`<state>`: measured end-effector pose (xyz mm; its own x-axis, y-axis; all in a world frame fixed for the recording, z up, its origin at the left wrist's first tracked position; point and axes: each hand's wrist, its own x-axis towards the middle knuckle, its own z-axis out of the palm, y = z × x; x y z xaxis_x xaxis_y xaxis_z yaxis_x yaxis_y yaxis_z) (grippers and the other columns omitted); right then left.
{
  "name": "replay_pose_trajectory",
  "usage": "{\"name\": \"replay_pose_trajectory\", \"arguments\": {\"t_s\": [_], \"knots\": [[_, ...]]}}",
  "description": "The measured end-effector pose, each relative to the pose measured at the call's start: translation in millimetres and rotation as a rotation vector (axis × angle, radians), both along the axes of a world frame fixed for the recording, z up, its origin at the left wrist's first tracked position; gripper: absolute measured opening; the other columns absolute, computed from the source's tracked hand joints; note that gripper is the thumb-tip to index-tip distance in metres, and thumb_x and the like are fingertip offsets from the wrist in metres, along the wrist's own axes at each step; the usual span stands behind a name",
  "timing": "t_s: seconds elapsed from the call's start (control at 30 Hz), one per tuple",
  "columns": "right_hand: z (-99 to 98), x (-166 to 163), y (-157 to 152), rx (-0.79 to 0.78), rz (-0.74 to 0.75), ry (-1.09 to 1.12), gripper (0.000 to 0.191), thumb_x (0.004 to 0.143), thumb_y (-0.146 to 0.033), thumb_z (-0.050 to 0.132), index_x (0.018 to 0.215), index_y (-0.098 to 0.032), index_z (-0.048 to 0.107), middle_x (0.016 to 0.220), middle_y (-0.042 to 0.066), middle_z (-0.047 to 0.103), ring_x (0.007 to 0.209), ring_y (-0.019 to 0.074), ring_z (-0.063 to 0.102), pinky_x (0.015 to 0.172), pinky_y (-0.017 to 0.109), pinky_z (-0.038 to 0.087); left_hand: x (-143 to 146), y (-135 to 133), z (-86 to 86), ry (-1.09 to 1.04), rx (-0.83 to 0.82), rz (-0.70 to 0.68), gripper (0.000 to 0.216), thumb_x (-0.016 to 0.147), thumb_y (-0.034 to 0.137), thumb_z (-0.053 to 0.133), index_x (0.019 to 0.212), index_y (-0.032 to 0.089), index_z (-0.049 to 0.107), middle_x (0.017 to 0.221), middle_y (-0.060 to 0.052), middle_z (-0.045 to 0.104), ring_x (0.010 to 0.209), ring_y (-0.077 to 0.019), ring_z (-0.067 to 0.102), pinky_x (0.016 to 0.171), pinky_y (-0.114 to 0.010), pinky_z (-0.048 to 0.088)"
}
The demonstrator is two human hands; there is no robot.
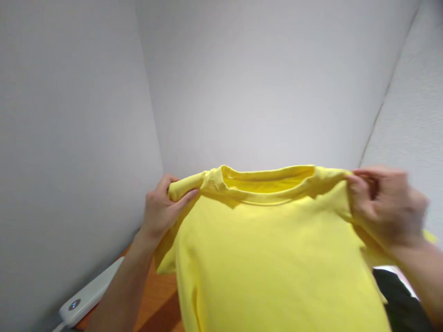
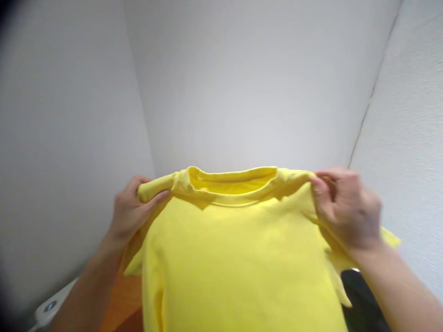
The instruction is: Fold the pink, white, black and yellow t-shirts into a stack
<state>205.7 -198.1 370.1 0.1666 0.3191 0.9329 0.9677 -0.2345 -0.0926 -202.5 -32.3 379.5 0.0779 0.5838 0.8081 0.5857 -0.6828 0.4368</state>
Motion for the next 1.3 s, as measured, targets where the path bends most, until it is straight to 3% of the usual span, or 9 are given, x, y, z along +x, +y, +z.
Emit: {"name": "replay_pose_trajectory", "arguments": {"t_s": [0.13, 0.3, 0.43, 0.57, 0.7, 0.8, 0.87, 1.0, 1.3], "knots": [[29.5, -82.3, 122.3, -0.328, 0.013, -0.115, 0.038, 0.101, -0.036, 0.032, 0.115, -0.01, 0.056, 0.1, 0.014, 0.063, 0.089, 0.0214, 0.06, 0.08, 0.031, 0.045, -37.3, 172.6, 1.4, 0.365, -0.144, -0.04, 0.045, 0.087, 0.057, 0.052, 0.113, 0.02, 0.052, 0.093, -0.005, 0.066, 0.083, -0.0209, 0.063, 0.072, -0.029, 0.047], [-79.2, -93.3, 183.3, -0.741, -0.061, -0.094, 0.04, 0.098, -0.028, 0.037, 0.127, -0.007, 0.053, 0.13, 0.024, 0.05, 0.121, 0.0337, 0.046, 0.097, 0.046, 0.04, -62.6, 259.1, -88.0, 0.788, -0.46, 0.067, 0.043, 0.083, 0.037, 0.059, 0.122, 0.017, 0.056, 0.134, -0.019, 0.052, 0.13, -0.0345, 0.042, 0.104, -0.047, 0.034], [-169.3, -96.7, 183.8, -1.039, -0.036, 0.105, 0.052, 0.097, -0.048, 0.033, 0.139, -0.022, 0.047, 0.151, 0.014, 0.032, 0.139, 0.0382, 0.024, 0.106, 0.058, 0.028, -98.7, 271.9, -151.2, 0.857, -0.685, 0.169, 0.06, 0.082, 0.047, 0.059, 0.137, 0.028, 0.048, 0.148, -0.021, 0.037, 0.137, -0.0488, 0.027, 0.095, -0.072, 0.03], [-204.3, -99.5, 184.1, -1.16, -0.097, 0.297, 0.064, 0.094, -0.065, 0.021, 0.149, -0.034, 0.031, 0.16, 0.003, 0.008, 0.143, 0.0402, 0.002, 0.106, 0.069, 0.015, -122.1, 292.8, -171.2, 0.914, -0.78, 0.186, 0.058, 0.091, 0.049, 0.04, 0.147, 0.036, 0.031, 0.153, -0.018, 0.03, 0.14, -0.0452, 0.023, 0.093, -0.07, 0.034], [-211.1, -96.0, 189.7, -1.135, -0.13, 0.327, 0.064, 0.094, -0.065, 0.017, 0.15, -0.036, 0.025, 0.16, 0.0, -0.001, 0.144, 0.0382, -0.007, 0.106, 0.071, 0.009, -115.4, 301.1, -168.4, 0.974, -0.783, 0.225, 0.059, 0.089, 0.049, 0.045, 0.145, 0.032, 0.037, 0.151, -0.018, 0.035, 0.138, -0.0476, 0.026, 0.097, -0.073, 0.027], [-213.0, -93.0, 193.1, -1.129, -0.116, 0.322, 0.065, 0.094, -0.066, 0.017, 0.15, -0.036, 0.024, 0.16, -0.001, -0.002, 0.143, 0.0384, -0.008, 0.106, 0.071, 0.008, -81.6, 280.8, -164.3, 0.93, -0.488, 0.233, 0.057, 0.092, 0.045, 0.04, 0.144, 0.022, 0.04, 0.153, -0.018, 0.032, 0.142, -0.0446, 0.018, 0.105, -0.071, 0.016], [-212.8, -91.6, 194.2, -1.133, -0.106, 0.322, 0.065, 0.093, -0.067, 0.017, 0.15, -0.037, 0.024, 0.16, -0.001, -0.002, 0.143, 0.0386, -0.008, 0.107, 0.071, 0.007, -48.2, 257.2, -165.2, 0.894, -0.309, 0.055, 0.052, 0.096, 0.041, 0.03, 0.142, 0.018, 0.043, 0.154, -0.014, 0.031, 0.144, -0.0351, 0.018, 0.111, -0.061, 0.018], [-207.9, -87.6, 193.7, -1.149, -0.079, 0.327, 0.066, 0.093, -0.069, 0.015, 0.151, -0.038, 0.022, 0.16, -0.002, -0.003, 0.144, 0.0375, -0.008, 0.108, 0.07, 0.007, 15.0, 215.0, -182.0, 0.954, -0.42, -0.264, 0.058, 0.099, 0.046, 0.02, 0.142, 0.014, 0.041, 0.155, -0.015, 0.029, 0.144, -0.0295, 0.022, 0.115, -0.051, 0.02], [-203.7, -47.9, 215.9, -1.16, -0.12, 0.369, 0.063, 0.093, -0.069, 0.013, 0.15, -0.043, 0.02, 0.16, -0.006, -0.004, 0.144, 0.0372, -0.003, 0.109, 0.068, 0.009, 56.5, 241.4, -211.2, 0.965, -0.439, -0.257, 0.068, 0.097, 0.056, 0.013, 0.151, 0.017, 0.023, 0.16, -0.008, 0.006, 0.147, -0.0273, 0.0, 0.116, -0.053, 0.013]]}}
